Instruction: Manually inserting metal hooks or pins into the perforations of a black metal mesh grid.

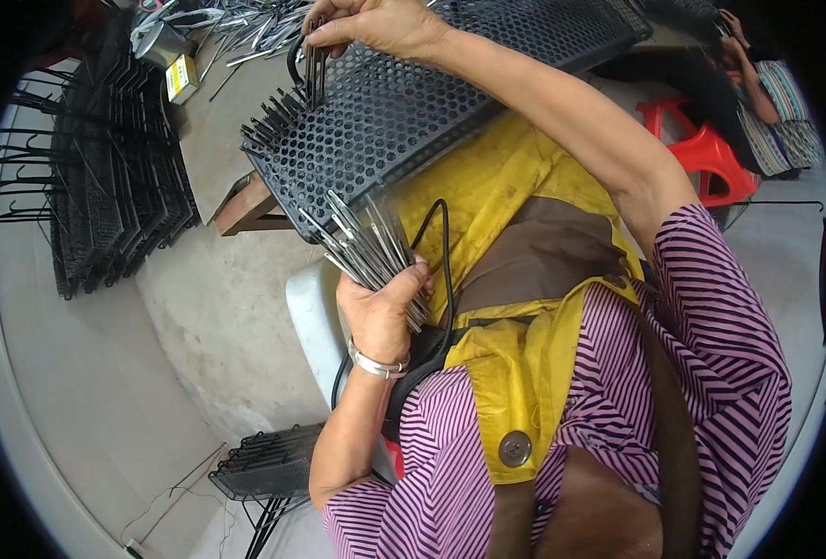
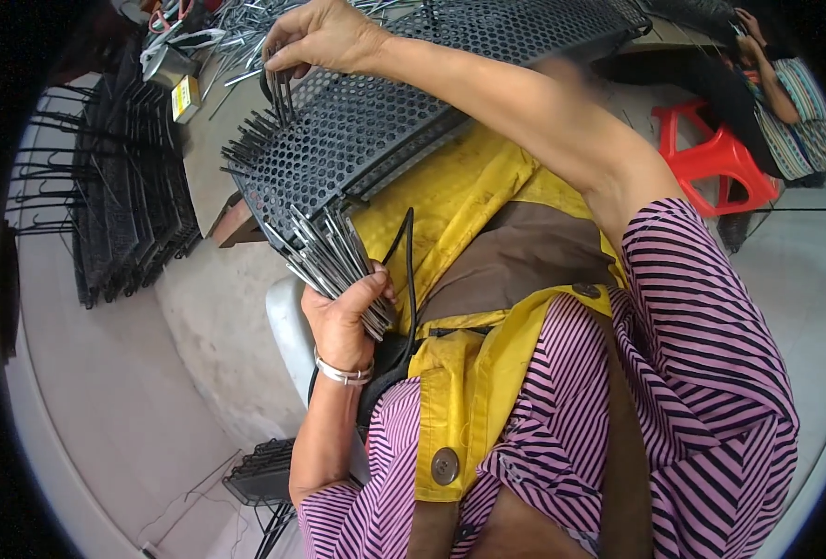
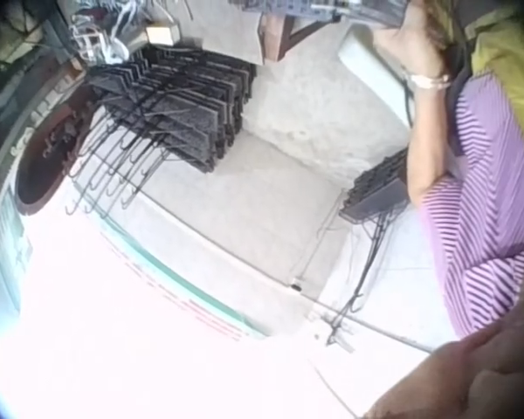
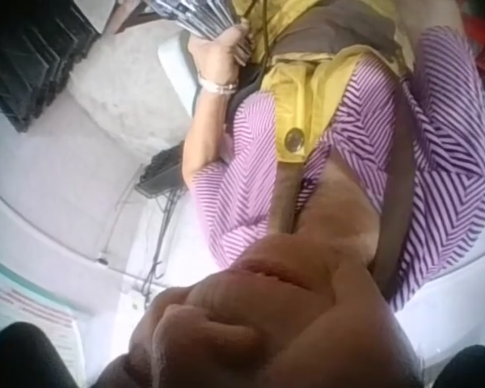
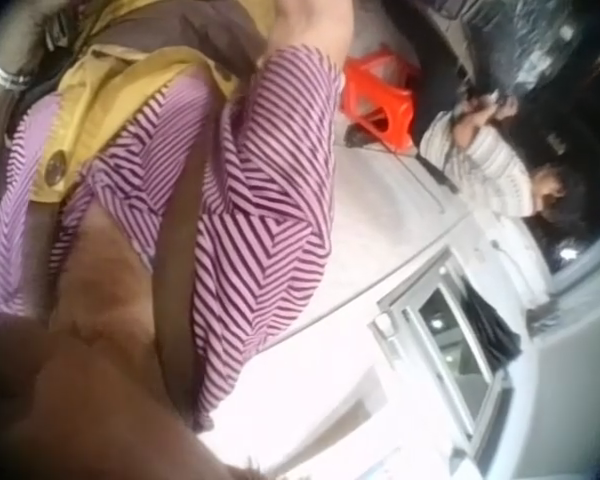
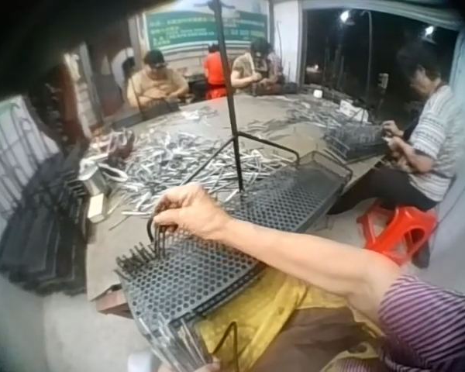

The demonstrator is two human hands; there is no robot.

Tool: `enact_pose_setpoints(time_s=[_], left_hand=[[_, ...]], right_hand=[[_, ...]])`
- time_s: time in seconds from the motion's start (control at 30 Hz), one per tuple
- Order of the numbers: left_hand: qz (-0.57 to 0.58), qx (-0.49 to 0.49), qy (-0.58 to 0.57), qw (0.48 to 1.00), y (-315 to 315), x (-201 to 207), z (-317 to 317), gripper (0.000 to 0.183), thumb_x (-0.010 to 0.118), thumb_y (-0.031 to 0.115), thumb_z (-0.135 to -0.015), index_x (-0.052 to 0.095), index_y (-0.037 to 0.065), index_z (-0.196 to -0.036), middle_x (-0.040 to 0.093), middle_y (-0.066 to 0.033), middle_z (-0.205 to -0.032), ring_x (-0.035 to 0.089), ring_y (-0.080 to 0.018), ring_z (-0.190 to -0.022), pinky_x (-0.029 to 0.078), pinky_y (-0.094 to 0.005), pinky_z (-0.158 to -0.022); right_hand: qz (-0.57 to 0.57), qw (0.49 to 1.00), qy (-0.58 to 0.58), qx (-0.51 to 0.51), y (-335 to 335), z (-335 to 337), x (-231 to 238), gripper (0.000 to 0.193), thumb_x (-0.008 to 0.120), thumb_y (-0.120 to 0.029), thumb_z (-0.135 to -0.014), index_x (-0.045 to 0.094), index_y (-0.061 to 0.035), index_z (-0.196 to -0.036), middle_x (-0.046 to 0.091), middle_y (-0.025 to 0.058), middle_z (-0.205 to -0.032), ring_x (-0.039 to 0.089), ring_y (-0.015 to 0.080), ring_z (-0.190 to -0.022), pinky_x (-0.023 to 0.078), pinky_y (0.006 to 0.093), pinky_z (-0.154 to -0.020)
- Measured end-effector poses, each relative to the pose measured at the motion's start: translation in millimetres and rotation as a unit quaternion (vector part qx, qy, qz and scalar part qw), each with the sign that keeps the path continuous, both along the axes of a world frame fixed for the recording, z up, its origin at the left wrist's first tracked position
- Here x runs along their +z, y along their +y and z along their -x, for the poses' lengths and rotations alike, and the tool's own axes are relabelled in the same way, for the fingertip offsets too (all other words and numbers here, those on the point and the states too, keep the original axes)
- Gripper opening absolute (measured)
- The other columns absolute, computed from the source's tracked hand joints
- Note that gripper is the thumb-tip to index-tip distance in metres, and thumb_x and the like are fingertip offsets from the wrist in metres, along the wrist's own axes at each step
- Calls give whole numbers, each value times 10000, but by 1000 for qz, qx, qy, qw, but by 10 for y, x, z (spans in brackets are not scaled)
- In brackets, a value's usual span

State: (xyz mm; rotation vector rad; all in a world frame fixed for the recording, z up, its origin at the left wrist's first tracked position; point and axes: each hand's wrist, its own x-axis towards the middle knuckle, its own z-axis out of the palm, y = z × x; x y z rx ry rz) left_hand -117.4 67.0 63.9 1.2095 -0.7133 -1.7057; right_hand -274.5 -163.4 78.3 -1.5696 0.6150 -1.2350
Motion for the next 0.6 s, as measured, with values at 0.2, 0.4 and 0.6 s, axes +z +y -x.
enact_pose_setpoints(time_s=[0.2, 0.4, 0.6], left_hand=[[8, 1, -2, 1000, 10, -3, -9, 155, 567, -98, -665, 542, -18, -795, 591, -74, -691, 549, -139, -540, 460, -248, -518], [2, 2, 4, 1000, 14, -24, -16, 158, 570, -97, -666, 541, -15, -798, 593, -76, -695, 550, -139, -538, 462, -250, -518], [2, 0, 0, 1000, 23, -10, -23, 162, 573, -94, -666, 540, -14, -803, 594, -76, -699, 551, -139, -539, 464, -250, -517]], right_hand=[[-42, 997, -63, -26, 40, -8, -69, 53, 619, 4, -743, 625, 20, -793, 626, 67, -667, 570, 92, -527, 470, 212, -475], [-105, 989, -55, -89, 168, -32, -98, 61, 623, -9, -750, 621, 19, -804, 626, 70, -665, 572, 95, -524, 474, 208, -474], [-34, 997, 12, -69, 171, -35, -12, 62, 630, -28, -748, 627, 3, -802, 618, 48, -675, 582, 85, -569, 489, 202, -508]])
